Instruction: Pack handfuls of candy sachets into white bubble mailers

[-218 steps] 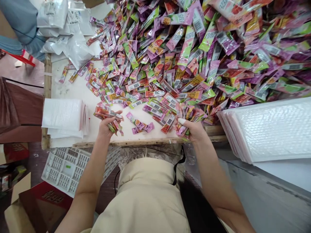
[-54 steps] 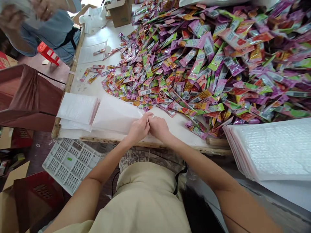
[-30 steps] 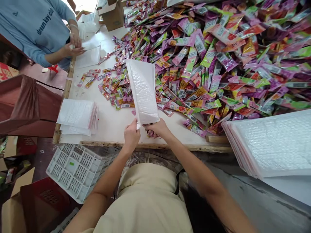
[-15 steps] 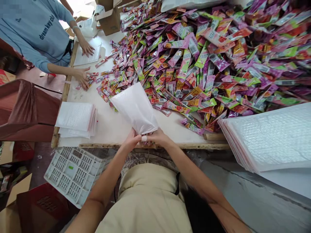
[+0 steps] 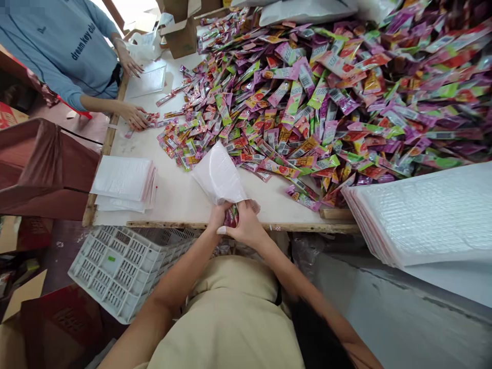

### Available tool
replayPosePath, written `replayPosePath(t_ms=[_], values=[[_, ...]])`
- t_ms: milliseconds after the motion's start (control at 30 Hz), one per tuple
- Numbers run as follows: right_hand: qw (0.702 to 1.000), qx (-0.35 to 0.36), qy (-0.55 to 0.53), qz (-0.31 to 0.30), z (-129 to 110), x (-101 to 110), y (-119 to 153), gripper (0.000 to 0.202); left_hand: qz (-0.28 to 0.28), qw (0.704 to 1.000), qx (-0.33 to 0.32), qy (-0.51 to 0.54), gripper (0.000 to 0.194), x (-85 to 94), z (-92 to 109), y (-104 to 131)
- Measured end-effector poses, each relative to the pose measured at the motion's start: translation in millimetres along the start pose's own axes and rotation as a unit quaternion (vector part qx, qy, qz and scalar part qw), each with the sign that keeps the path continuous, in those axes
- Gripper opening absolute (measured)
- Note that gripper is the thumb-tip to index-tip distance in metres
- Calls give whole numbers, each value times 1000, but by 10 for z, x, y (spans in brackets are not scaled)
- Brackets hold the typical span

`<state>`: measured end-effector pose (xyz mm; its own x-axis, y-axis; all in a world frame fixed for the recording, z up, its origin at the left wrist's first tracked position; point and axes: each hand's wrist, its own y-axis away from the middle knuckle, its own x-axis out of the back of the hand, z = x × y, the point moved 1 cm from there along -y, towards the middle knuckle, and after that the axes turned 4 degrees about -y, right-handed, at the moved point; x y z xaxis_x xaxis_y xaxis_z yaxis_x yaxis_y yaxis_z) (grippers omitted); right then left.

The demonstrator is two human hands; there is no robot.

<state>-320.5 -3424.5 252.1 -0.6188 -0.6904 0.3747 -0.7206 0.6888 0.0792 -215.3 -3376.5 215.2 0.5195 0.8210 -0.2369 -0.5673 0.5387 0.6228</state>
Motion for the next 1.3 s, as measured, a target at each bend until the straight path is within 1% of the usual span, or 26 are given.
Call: replayPosePath(t_ms=[100,167,233,300,367,400,467,533,567,633,733,800,833,867,900,933,1000,1033,1067,1100,1133,1200,1233,1300], values=[[998,-33,-47,-35,156,17,-52,67,3,998,44,-42,46,63,22,150],[992,-50,-102,-46,256,93,-128,57,-18,994,74,-74,49,124,48,281],[986,-59,-153,-33,306,160,-170,53,-47,989,85,-108,49,195,78,390],[976,-71,-203,-28,302,164,-153,56,-61,984,93,-139,46,267,84,460],[965,-74,-247,-51,268,100,-96,67,-57,978,108,-169,48,331,50,488],[964,-69,-248,-60,253,54,-65,73,-54,975,113,-181,50,356,24,490],[975,-61,-205,-59,247,-33,-21,81,-44,971,122,-199,52,391,-31,478],[982,-76,-169,-38,289,-89,-16,77,-35,969,130,-208,52,410,-67,461],[978,-96,-181,-29,324,-102,-27,72,-36,968,134,-209,51,412,-75,456],[955,-150,-255,-16,400,-108,-60,63,-49,967,142,-208,52,407,-80,462],[899,-237,-368,6,468,-115,-91,55,-73,967,130,-208,57,388,-96,502],[870,-265,-415,18,465,-141,-78,54,-84,965,111,-224,55,384,-131,531],[865,-264,-426,23,453,-158,-63,54,-88,962,102,-238,52,386,-154,541],[869,-253,-425,25,436,-172,-47,54,-94,958,91,-255,47,393,-178,547],[883,-232,-408,23,418,-180,-33,55,-100,953,78,-275,41,403,-201,548],[906,-203,-371,14,399,-182,-27,56,-109,946,61,-299,35,415,-219,545],[958,-134,-252,-26,360,-169,-55,54,-130,926,13,-354,26,441,-241,533],[977,-99,-183,-50,343,-158,-92,51,-138,916,-10,-376,24,454,-243,526],[987,-68,-123,-73,328,-148,-144,49,-139,909,-29,-391,23,468,-240,520],[991,-42,-83,-98,315,-143,-207,49,-136,906,-42,-398,22,483,-234,517],[990,-20,-69,-123,305,-147,-276,52,-132,907,-48,-398,21,497,-225,515],[981,15,-94,-171,294,-187,-403,61,-129,910,-45,-391,22,527,-205,518],[977,26,-110,-183,296,-223,-451,63,-134,908,-43,-395,23,541,-197,520],[978,45,-103,-173,311,-320,-497,59,-152,898,-38,-411,25,567,-192,527]])
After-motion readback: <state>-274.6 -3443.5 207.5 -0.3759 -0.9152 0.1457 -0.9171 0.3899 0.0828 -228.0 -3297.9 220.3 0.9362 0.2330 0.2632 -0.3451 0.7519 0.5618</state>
